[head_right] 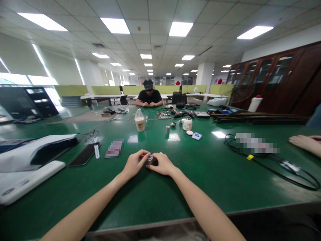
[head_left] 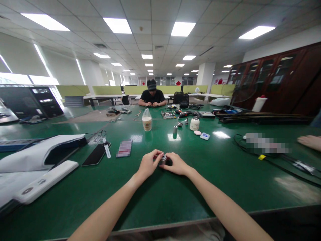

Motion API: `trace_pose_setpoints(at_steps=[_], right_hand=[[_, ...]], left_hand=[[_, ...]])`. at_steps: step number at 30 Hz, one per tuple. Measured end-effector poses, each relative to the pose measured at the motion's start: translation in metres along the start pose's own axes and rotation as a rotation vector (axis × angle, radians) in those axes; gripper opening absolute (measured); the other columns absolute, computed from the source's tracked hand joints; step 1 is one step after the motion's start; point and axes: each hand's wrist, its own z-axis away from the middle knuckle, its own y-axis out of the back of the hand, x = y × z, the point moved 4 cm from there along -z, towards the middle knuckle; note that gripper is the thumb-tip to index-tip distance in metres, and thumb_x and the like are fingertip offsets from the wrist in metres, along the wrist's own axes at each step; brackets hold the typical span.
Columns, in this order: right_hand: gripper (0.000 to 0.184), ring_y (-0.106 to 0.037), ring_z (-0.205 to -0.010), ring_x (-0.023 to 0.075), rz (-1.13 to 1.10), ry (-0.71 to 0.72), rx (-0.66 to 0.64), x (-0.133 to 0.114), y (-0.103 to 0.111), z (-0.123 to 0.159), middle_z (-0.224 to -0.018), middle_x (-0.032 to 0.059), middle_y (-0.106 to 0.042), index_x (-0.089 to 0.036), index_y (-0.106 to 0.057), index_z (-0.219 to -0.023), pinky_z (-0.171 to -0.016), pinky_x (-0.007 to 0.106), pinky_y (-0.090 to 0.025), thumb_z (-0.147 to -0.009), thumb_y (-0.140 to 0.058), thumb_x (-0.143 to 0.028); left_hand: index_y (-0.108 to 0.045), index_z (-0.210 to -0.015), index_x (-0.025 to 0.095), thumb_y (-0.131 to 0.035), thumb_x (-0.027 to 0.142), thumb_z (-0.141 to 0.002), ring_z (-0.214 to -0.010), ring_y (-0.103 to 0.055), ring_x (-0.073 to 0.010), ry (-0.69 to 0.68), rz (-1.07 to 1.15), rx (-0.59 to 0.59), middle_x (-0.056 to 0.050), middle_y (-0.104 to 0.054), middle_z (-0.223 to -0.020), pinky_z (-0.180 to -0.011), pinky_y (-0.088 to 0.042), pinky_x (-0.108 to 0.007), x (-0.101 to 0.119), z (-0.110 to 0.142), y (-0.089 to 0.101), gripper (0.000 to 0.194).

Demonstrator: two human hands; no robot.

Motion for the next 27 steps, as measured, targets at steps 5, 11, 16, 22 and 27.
trace_pose_setpoints(at_steps=[5, 11, 16, 22, 27], right_hand=[[0.031, -0.053, -0.082, 0.0179, -0.004, -0.001, -0.009, -0.001, 0.0, 0.0, -0.087, 0.0026, -0.063, -0.02, -0.06, -0.091, -0.076, 0.032, -0.04, -0.077, -0.066, -0.047], [0.033, -0.053, -0.083, 0.0185, 0.006, -0.009, -0.002, 0.001, -0.001, -0.001, -0.087, 0.0033, -0.063, -0.02, -0.059, -0.09, -0.075, 0.031, -0.04, -0.077, -0.065, -0.049], [0.033, -0.053, -0.083, 0.0184, -0.006, -0.018, -0.004, 0.001, -0.001, 0.0, -0.089, 0.0035, -0.063, -0.02, -0.059, -0.091, -0.074, 0.031, -0.04, -0.077, -0.065, -0.049], [0.032, -0.053, -0.084, 0.0183, -0.019, -0.002, 0.001, 0.001, -0.001, 0.0, -0.09, 0.0025, -0.064, -0.021, -0.059, -0.092, -0.075, 0.031, -0.04, -0.077, -0.066, -0.048], [0.031, -0.053, -0.083, 0.0175, 0.003, 0.013, -0.003, 0.0, -0.001, 0.0, -0.088, 0.0018, -0.063, -0.021, -0.059, -0.091, -0.075, 0.031, -0.039, -0.078, -0.065, -0.049]], left_hand=[[-0.065, -0.096, 0.023, -0.047, 0.036, -0.09, -0.077, -0.067, -0.0153, -0.022, -0.034, -0.033, -0.001, -0.072, -0.09, -0.074, -0.05, -0.026, 0.001, 0.001, 0.001, 0.022], [-0.064, -0.109, 0.026, -0.047, 0.032, -0.09, -0.099, -0.062, -0.0195, -0.12, -0.177, -0.04, -0.003, -0.069, -0.107, -0.089, -0.046, -0.034, 0.007, 0.001, 0.004, 0.027], [-0.059, -0.115, 0.024, -0.06, 0.038, -0.081, -0.114, -0.051, -0.0244, -0.1, -0.221, 0.161, -0.007, -0.06, -0.119, -0.098, -0.039, -0.042, 0.007, -0.001, 0.012, 0.036], [-0.071, -0.078, 0.026, -0.067, 0.039, -0.077, -0.115, -0.045, -0.0262, -0.05, -0.277, 0.203, -0.004, -0.059, -0.116, -0.1, -0.034, -0.046, 0.005, 0.0, 0.008, 0.013], [-0.073, -0.076, 0.027, -0.068, 0.036, -0.076, -0.113, -0.046, -0.0262, -0.034, -0.245, 0.203, -0.004, -0.061, -0.114, -0.099, -0.036, -0.047, 0.006, -0.001, 0.007, 0.011]])
